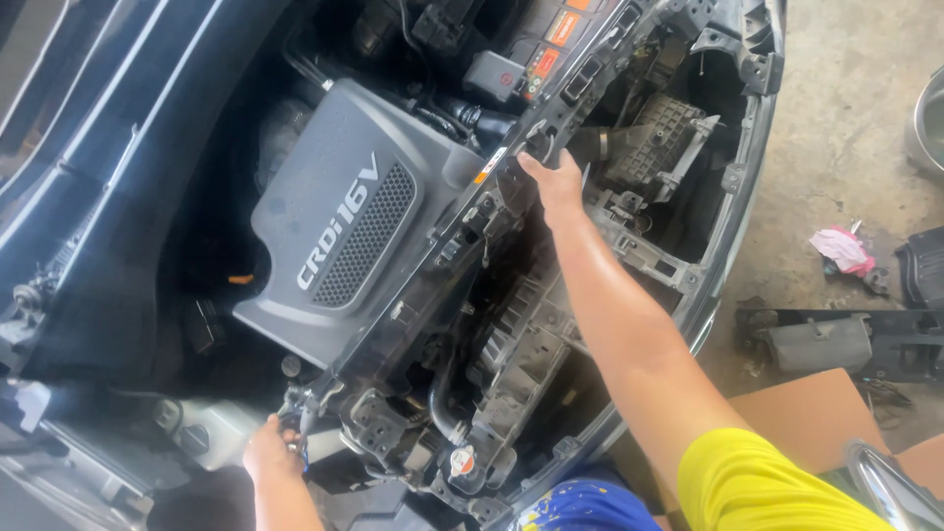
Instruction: Removing the upper radiator support bracket and associated components from the front of a vehicle.
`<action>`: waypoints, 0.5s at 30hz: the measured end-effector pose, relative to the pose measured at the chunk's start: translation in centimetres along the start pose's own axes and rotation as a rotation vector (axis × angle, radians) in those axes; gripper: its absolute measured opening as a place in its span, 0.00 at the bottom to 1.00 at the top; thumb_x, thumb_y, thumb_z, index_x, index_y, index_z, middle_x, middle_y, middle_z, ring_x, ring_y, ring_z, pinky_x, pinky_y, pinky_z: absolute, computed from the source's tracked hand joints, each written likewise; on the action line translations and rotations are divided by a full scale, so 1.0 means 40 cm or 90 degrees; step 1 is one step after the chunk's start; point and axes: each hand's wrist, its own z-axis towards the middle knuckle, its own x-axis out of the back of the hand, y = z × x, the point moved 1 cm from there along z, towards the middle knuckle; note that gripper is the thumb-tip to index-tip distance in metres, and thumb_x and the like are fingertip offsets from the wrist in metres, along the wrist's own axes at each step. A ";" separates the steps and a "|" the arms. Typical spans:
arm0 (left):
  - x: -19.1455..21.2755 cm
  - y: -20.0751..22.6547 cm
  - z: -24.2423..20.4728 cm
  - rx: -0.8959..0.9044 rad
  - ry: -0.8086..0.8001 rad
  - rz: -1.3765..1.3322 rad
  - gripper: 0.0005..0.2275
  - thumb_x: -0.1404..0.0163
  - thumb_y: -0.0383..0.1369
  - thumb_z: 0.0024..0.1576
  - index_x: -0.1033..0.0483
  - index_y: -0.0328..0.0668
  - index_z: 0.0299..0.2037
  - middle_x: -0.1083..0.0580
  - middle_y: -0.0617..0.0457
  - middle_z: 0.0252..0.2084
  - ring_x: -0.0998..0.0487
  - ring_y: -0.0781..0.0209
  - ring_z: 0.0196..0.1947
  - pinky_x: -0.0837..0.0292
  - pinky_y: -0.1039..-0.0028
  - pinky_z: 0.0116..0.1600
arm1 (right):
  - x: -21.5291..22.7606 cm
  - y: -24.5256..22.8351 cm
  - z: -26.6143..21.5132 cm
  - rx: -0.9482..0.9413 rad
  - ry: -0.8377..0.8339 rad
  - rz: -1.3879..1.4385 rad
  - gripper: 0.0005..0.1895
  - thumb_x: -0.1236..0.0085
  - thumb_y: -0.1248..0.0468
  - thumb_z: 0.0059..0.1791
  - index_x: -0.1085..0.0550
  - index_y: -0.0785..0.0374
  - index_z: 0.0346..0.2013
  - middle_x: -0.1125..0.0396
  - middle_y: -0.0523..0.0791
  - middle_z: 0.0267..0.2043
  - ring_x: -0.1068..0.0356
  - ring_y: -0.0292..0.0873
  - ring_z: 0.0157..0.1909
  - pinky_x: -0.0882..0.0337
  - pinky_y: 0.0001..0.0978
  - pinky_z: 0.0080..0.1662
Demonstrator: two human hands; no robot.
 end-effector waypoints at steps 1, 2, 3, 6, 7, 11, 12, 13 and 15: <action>-0.002 -0.001 -0.018 -0.028 -0.022 -0.012 0.07 0.53 0.33 0.65 0.28 0.36 0.46 0.31 0.51 0.30 0.32 0.63 0.23 0.36 0.70 0.26 | 0.020 0.007 -0.003 0.054 -0.045 -0.047 0.38 0.28 0.64 0.42 0.34 0.75 0.62 0.29 0.51 0.55 0.28 0.44 0.55 0.29 0.32 0.55; -0.006 0.000 -0.034 -0.057 -0.044 -0.026 0.07 0.54 0.31 0.65 0.27 0.40 0.48 0.32 0.52 0.30 0.33 0.63 0.22 0.35 0.69 0.27 | 0.037 0.012 -0.004 0.110 -0.092 -0.092 0.39 0.26 0.65 0.43 0.38 0.71 0.63 0.30 0.48 0.56 0.29 0.42 0.57 0.30 0.30 0.58; -0.004 -0.002 -0.039 -0.054 -0.039 -0.030 0.07 0.54 0.31 0.65 0.27 0.40 0.48 0.32 0.52 0.30 0.33 0.63 0.22 0.35 0.69 0.27 | 0.040 -0.001 -0.017 0.107 -0.099 -0.095 0.39 0.26 0.65 0.43 0.38 0.71 0.63 0.30 0.48 0.56 0.29 0.42 0.57 0.30 0.30 0.58; -0.002 -0.011 -0.049 -0.058 -0.059 -0.085 0.10 0.55 0.31 0.65 0.26 0.42 0.53 0.32 0.53 0.32 0.33 0.66 0.23 0.34 0.70 0.28 | 0.048 -0.023 -0.050 0.024 -0.197 -0.048 0.34 0.30 0.65 0.42 0.35 0.63 0.59 0.28 0.46 0.50 0.26 0.40 0.50 0.27 0.36 0.50; 0.001 -0.015 -0.047 -0.065 -0.050 -0.089 0.11 0.55 0.30 0.65 0.26 0.42 0.56 0.30 0.55 0.35 0.34 0.67 0.24 0.35 0.72 0.29 | 0.047 -0.021 -0.054 -0.016 -0.152 -0.130 0.32 0.31 0.62 0.44 0.34 0.63 0.59 0.28 0.45 0.50 0.27 0.39 0.49 0.28 0.37 0.49; 0.010 -0.013 -0.037 -0.051 -0.062 -0.081 0.15 0.55 0.30 0.65 0.27 0.42 0.61 0.29 0.54 0.39 0.36 0.69 0.24 0.37 0.74 0.29 | 0.048 0.023 -0.056 -0.078 -0.116 -0.146 0.29 0.35 0.55 0.48 0.32 0.61 0.60 0.27 0.45 0.49 0.26 0.41 0.47 0.28 0.40 0.48; 0.009 -0.004 -0.054 -0.052 -0.059 -0.084 0.15 0.55 0.30 0.65 0.27 0.42 0.61 0.29 0.54 0.39 0.36 0.69 0.24 0.37 0.74 0.29 | 0.043 0.033 -0.062 -0.078 -0.121 -0.145 0.29 0.35 0.55 0.48 0.32 0.61 0.60 0.27 0.45 0.49 0.26 0.41 0.47 0.28 0.40 0.48; 0.007 0.004 -0.072 -0.047 -0.063 -0.068 0.15 0.56 0.29 0.65 0.27 0.42 0.61 0.30 0.54 0.39 0.36 0.69 0.24 0.36 0.73 0.29 | 0.040 0.042 -0.067 -0.093 -0.129 -0.125 0.28 0.37 0.53 0.48 0.32 0.61 0.58 0.27 0.45 0.49 0.25 0.41 0.46 0.27 0.40 0.48; 0.010 0.003 -0.070 -0.042 -0.068 -0.050 0.15 0.56 0.28 0.65 0.27 0.42 0.61 0.31 0.54 0.39 0.36 0.69 0.25 0.35 0.73 0.30 | 0.035 0.052 -0.080 -0.108 -0.134 -0.102 0.27 0.38 0.52 0.49 0.31 0.61 0.57 0.27 0.44 0.49 0.25 0.42 0.46 0.26 0.41 0.48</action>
